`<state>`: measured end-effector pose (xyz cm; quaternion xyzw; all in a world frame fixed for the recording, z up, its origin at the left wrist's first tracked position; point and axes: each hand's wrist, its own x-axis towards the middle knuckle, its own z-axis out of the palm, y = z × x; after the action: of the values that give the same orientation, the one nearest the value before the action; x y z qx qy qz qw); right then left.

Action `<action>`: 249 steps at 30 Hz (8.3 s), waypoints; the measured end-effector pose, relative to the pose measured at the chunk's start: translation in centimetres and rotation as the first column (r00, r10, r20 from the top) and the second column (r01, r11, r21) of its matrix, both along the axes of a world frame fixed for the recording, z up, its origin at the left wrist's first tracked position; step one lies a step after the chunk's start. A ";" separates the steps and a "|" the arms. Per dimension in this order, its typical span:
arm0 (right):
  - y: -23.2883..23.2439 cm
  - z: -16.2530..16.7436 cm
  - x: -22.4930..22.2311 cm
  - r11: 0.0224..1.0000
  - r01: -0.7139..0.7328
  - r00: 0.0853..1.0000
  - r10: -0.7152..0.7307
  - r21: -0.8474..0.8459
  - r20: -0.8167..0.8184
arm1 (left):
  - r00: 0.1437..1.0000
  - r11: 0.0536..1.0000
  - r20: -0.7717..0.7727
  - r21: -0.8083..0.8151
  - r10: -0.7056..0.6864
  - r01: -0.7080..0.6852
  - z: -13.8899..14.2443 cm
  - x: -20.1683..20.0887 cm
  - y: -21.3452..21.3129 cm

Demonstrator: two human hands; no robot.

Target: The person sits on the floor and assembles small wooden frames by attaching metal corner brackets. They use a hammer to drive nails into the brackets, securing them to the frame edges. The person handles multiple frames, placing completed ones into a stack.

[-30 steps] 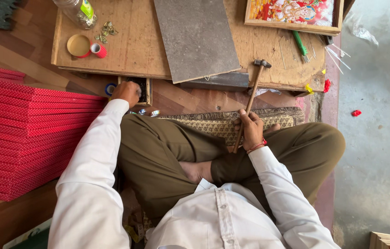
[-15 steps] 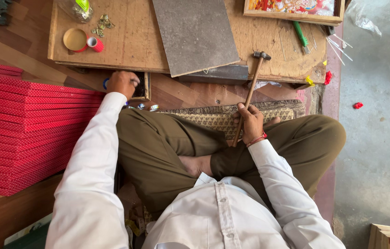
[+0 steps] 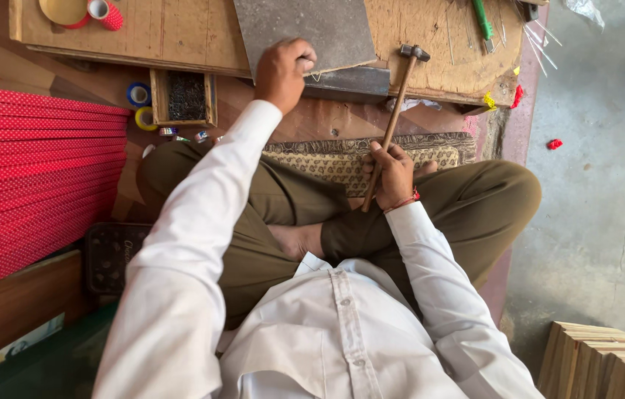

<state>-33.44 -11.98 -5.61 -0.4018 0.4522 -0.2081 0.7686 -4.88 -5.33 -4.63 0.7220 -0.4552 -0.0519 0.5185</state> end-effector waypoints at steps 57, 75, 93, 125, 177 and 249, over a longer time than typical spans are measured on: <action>6.4 5.3 -0.7 0.297 -0.369 0.917 -0.039 -0.881 -0.397 | 0.992 0.991 -0.066 -0.075 0.108 -0.112 -4.5 2.0 -0.8; 6.2 5.7 -0.7 0.243 -0.376 0.908 -0.097 -0.894 -0.408 | 0.993 0.989 -0.031 -0.092 0.115 -0.118 -4.3 1.8 -1.2; 1.5 5.0 -2.6 0.902 -0.149 0.978 0.073 -0.406 -0.196 | 0.979 0.957 -0.012 0.213 0.203 -0.196 -2.4 11.1 12.2; 0.6 2.8 -3.4 0.965 -0.110 0.989 0.081 0.238 0.127 | 0.949 0.959 -0.206 0.199 0.241 -0.200 1.8 9.0 15.7; 5.9 6.3 -2.3 0.377 -0.253 0.933 -0.148 -0.891 -0.327 | 0.994 0.993 0.051 0.076 0.092 -0.095 -3.7 -3.9 -7.1; 1.6 2.8 -2.9 0.999 -0.026 0.999 0.026 0.021 0.038 | 0.752 0.851 0.600 0.516 -0.274 -0.101 0.3 -5.4 5.1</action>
<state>-36.30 -10.41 -2.82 -0.3952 0.4345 -0.2007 0.7841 -10.32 -0.18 -4.29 0.7828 -0.6098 0.0580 0.1092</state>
